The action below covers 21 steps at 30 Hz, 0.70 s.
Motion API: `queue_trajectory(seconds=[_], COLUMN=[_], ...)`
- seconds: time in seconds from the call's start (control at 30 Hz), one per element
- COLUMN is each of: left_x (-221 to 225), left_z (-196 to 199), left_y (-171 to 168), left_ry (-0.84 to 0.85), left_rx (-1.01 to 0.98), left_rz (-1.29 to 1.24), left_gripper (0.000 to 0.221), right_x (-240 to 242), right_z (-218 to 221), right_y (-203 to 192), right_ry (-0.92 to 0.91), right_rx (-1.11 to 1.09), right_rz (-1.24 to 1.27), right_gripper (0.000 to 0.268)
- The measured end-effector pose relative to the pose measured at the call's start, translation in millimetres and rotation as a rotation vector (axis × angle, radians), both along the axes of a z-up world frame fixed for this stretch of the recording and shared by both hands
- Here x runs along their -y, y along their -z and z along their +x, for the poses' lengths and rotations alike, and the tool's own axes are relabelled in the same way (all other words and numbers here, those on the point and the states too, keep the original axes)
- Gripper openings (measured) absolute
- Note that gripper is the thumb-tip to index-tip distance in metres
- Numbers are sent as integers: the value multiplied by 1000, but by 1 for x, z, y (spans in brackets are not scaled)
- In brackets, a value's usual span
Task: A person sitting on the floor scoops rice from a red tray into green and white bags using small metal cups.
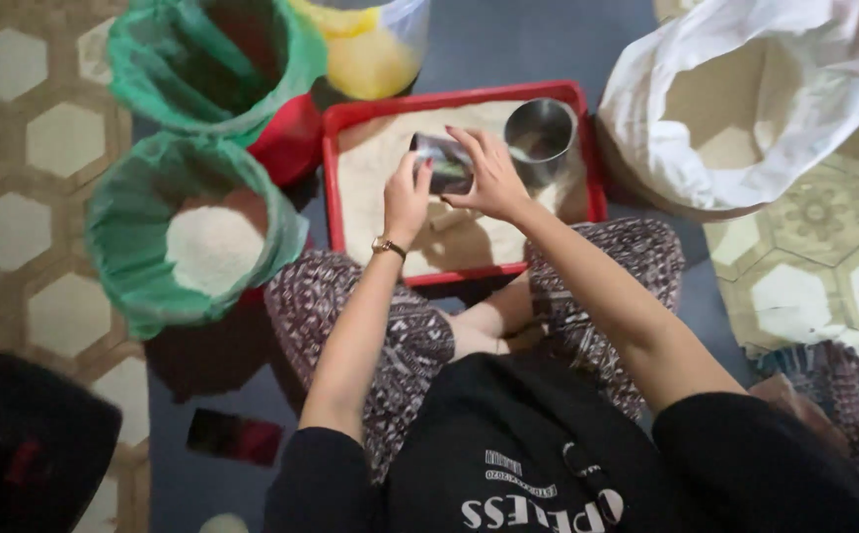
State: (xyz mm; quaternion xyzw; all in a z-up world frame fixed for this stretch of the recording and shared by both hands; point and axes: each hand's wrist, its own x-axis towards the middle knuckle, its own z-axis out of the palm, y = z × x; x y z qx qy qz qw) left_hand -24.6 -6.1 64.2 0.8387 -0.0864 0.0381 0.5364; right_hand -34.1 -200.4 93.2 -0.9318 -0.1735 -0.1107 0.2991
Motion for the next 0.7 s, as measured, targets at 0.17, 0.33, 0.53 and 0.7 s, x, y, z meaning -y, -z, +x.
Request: queue_trajectory(seconds=[0.17, 0.33, 0.53, 0.7], left_x=[12, 4, -6, -14], left_z=[9, 14, 9, 28], left_y=[37, 60, 26, 87], left_ry=[-265, -444, -541, -515], left_rx=[-26, -133, -126, -96], left_rz=[50, 127, 282, 427], left_gripper=[19, 25, 23, 25], right_x=[88, 132, 116, 115], right_z=[4, 18, 14, 21], right_y=[23, 89, 96, 99], right_ry=[442, 829, 899, 928], right_rx=[244, -313, -486, -436], right_rz=[-31, 409, 679, 914], right_gripper=[75, 81, 85, 77])
